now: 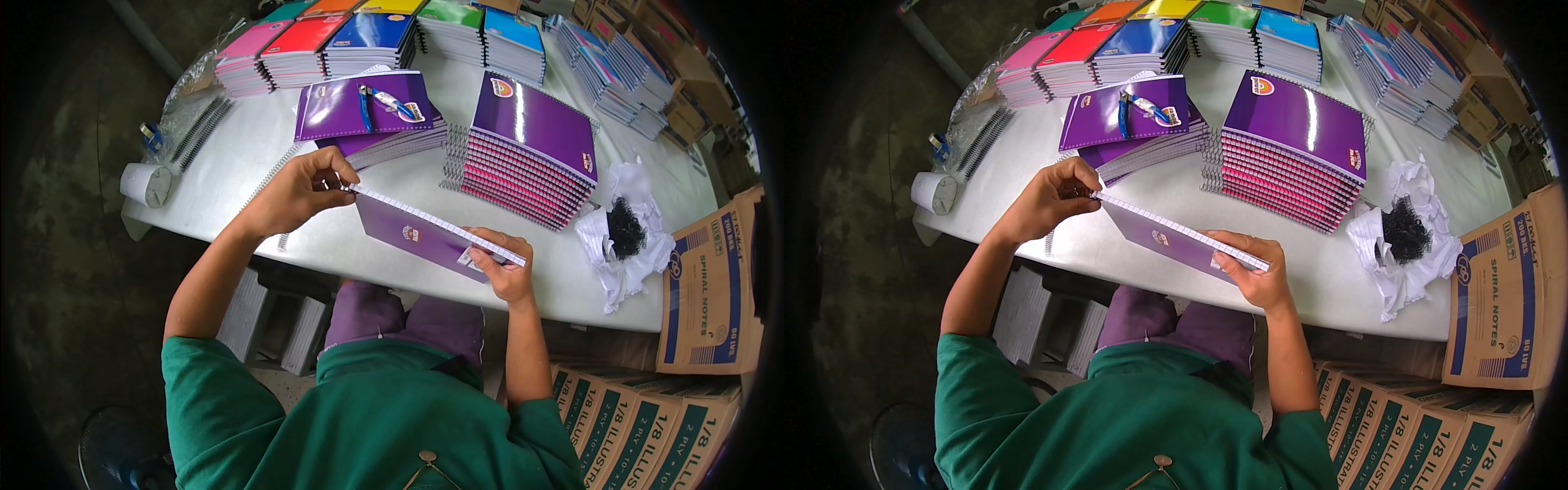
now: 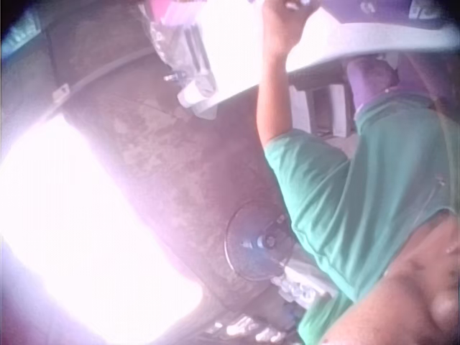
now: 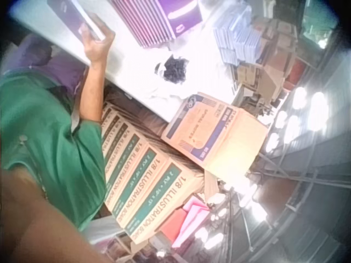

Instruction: The person threads a metal spiral coil through the holes of several purple notebooks by hand and places them into a cardboard box.

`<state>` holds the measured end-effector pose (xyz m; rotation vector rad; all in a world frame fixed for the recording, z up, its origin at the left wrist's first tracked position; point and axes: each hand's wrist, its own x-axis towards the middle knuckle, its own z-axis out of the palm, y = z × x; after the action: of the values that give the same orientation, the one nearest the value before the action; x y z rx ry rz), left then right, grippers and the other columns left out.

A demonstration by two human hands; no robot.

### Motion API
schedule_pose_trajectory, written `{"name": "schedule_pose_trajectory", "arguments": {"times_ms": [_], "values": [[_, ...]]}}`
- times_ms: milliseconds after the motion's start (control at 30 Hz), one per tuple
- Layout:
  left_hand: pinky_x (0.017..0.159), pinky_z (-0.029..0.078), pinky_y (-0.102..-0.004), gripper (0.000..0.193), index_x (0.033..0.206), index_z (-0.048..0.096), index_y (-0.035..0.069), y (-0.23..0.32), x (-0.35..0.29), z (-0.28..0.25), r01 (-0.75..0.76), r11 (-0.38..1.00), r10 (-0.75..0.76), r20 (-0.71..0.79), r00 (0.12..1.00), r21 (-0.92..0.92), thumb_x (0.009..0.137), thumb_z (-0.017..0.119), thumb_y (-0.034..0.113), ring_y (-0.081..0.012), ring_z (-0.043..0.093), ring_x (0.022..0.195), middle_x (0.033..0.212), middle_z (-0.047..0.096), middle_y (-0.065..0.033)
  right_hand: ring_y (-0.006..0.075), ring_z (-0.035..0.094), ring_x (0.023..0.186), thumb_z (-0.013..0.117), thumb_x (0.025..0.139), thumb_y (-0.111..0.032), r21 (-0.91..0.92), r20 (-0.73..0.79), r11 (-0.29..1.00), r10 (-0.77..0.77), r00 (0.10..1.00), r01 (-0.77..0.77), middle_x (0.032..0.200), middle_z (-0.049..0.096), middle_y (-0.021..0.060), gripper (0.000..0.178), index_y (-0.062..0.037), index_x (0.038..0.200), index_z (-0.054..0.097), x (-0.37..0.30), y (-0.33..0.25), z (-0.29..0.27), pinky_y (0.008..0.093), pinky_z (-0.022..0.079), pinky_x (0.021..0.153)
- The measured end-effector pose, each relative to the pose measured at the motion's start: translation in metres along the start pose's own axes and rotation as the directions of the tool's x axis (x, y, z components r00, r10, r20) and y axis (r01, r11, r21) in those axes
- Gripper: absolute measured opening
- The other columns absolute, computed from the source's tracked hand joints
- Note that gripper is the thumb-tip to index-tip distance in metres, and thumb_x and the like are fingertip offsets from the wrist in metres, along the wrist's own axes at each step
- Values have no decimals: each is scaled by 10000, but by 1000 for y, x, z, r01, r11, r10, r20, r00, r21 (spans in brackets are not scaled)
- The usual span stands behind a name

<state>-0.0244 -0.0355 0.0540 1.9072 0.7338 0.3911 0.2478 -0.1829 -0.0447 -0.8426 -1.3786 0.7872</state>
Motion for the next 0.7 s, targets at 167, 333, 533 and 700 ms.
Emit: {"name": "schedule_pose_trajectory", "arguments": {"times_ms": [167, 333, 533, 700], "values": [[883, 453, -358, 343, 1104, 546, 2, 28, -9, 3, -130, 714, 183, -4, 983, 688, 799, 662, 108, -269, 571, 998, 1114, 570, -132, 159, 648, 879, 584, 809, 58, -135, 35, 979, 158, 987, -152, 1047, 660, 145, 311, 7, 1113, 616, -7, -4, 0, 245, 512, 761], [888, 411, -375, 276, 994, 591, 41, 37, 0, 15, -146, 458, 398, -55, 916, 877, 755, 685, 143, -274, 569, 966, 982, 606, -97, 198, 654, 925, 577, 751, 109, -244, 11, 969, -39, 999, 40, 1066, 655, 137, 373, 5, 1107, 621, -7, 0, 10, 268, 525, 788], [869, 395, -350, 299, 970, 590, 95, 46, -5, 19, -113, 272, 199, 59, 978, 956, 717, 711, 198, -221, 567, 959, 998, 598, -60, 208, 664, 903, 593, 737, 114, -309, 36, 947, -75, 997, 83, 1055, 657, 140, 373, 2, 1091, 629, -12, -2, 13, 273, 531, 783], [814, 413, -356, 292, 891, 578, 90, 39, -5, 13, -183, 360, 391, 30, 920, 915, 661, 740, 171, -226, 574, 894, 918, 593, -43, 209, 662, 912, 597, 754, 101, -239, 33, 971, -13, 999, 21, 1056, 658, 129, 382, -7, 1120, 613, -10, -7, 16, 282, 530, 788]]}}
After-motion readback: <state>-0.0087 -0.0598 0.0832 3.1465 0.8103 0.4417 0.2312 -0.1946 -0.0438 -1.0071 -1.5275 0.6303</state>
